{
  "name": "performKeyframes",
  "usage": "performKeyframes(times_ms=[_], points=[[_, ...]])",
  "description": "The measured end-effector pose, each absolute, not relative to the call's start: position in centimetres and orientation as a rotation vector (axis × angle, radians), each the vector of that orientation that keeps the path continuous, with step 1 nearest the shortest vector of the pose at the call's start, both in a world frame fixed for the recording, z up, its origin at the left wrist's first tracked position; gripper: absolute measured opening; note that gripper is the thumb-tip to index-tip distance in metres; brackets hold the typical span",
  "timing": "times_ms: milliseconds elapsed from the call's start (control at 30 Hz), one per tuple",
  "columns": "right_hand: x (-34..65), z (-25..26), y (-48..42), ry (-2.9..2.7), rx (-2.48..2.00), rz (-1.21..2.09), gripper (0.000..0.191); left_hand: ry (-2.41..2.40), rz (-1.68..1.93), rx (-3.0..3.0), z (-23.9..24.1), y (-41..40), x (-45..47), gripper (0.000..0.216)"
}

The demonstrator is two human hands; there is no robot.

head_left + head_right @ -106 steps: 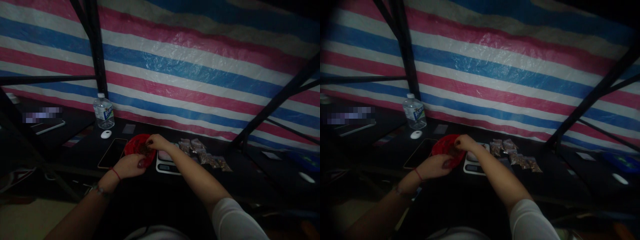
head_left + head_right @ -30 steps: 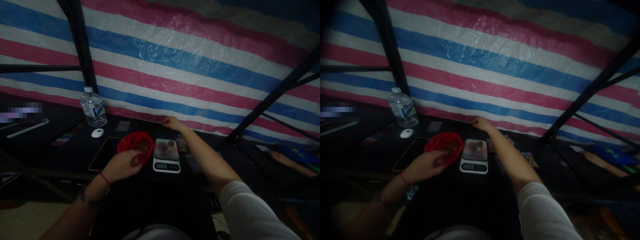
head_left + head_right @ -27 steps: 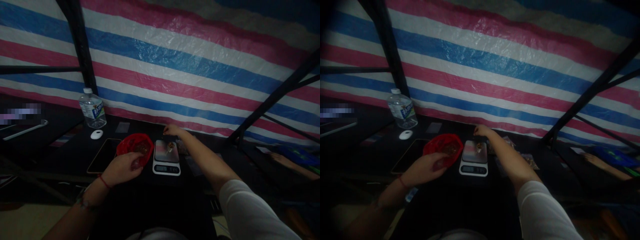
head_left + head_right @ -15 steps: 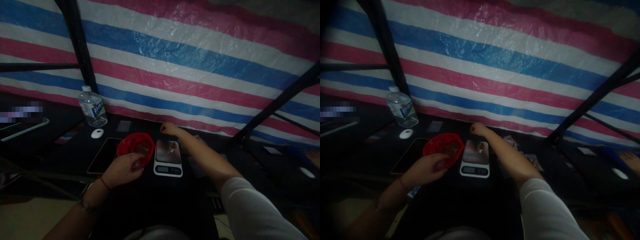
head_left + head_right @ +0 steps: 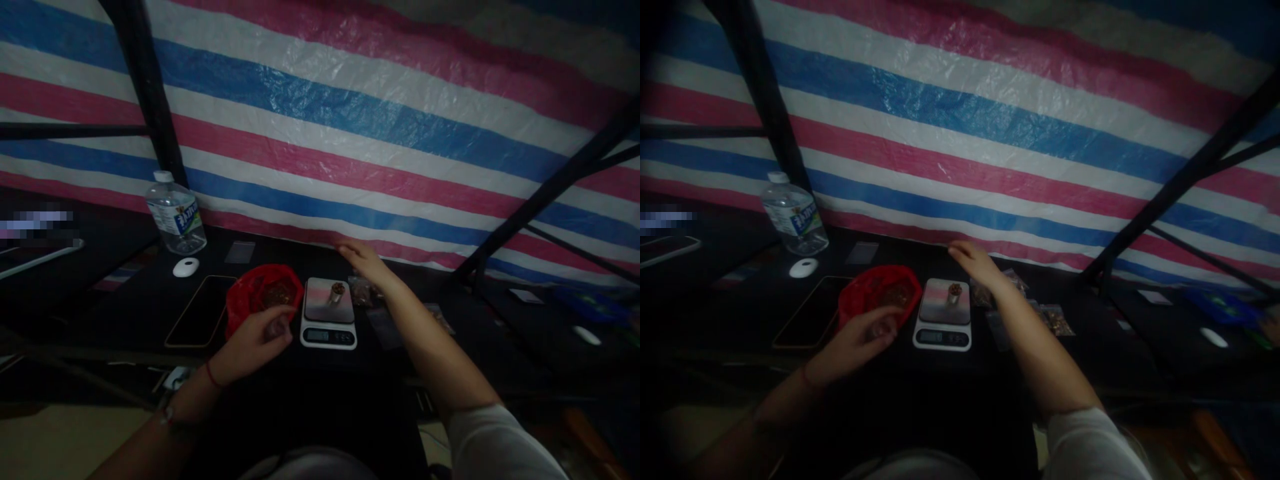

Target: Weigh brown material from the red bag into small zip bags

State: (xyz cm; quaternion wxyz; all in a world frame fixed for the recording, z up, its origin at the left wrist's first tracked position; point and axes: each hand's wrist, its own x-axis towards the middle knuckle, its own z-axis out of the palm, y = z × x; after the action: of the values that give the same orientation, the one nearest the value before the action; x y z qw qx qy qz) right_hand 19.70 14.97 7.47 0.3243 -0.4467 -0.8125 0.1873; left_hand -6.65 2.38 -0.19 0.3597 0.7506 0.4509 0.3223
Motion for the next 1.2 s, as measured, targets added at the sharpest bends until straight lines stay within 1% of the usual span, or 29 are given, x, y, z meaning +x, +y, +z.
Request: performKeyframes(times_ms=[67, 133, 167, 267, 400, 500, 633, 800, 867, 1033, 1200], points=[[22.2, 4.9, 13.8, -2.060, -1.270, 0.560, 0.040, 1.108, 0.918, 1.775, -0.6, 2.2, -5.8, 0.045], [23.3, 2.1, 12.8, -2.056, -1.397, 0.520, 0.053, 1.066, 1.009, 1.618, -0.9, 2.2, -5.0, 0.047], [23.4, 0.8, 12.5, -2.056, -1.425, 0.513, 0.055, 1.045, 1.046, 1.528, -1.0, 2.2, -4.8, 0.048], [23.1, -2.1, 12.2, -2.054, -1.443, 0.498, 0.048, 0.986, 1.147, 1.199, -0.4, 2.1, -4.3, 0.053], [22.3, -3.4, 12.6, -2.014, -1.468, 0.441, 0.037, 0.955, 1.274, 0.827, 1.0, 1.9, -3.8, 0.048], [22.1, -3.2, 12.7, -1.985, -1.442, 0.478, 0.034, 0.903, 1.341, 0.786, 1.4, 2.1, -3.2, 0.050], [21.9, -2.2, 12.3, -1.937, -1.375, 0.609, 0.034, 0.936, 1.340, 0.906, 0.8, 3.3, -2.0, 0.062], [21.6, -0.6, 12.1, -1.866, -1.351, 0.651, 0.036, 0.979, 1.323, 1.049, 0.0, 5.5, -0.1, 0.046], [21.6, 0.0, 12.1, -1.867, -1.300, 0.658, 0.036, 0.991, 1.281, 1.125, 0.0, 6.2, 0.6, 0.042], [21.6, 1.7, 11.4, -1.882, -1.191, 0.657, 0.040, 1.196, 1.144, 1.510, 0.4, 7.6, 2.0, 0.042], [21.3, 3.4, 9.9, -2.009, -1.113, 0.569, 0.036, 1.272, 1.057, 1.833, -0.2, 8.6, 3.1, 0.043]])
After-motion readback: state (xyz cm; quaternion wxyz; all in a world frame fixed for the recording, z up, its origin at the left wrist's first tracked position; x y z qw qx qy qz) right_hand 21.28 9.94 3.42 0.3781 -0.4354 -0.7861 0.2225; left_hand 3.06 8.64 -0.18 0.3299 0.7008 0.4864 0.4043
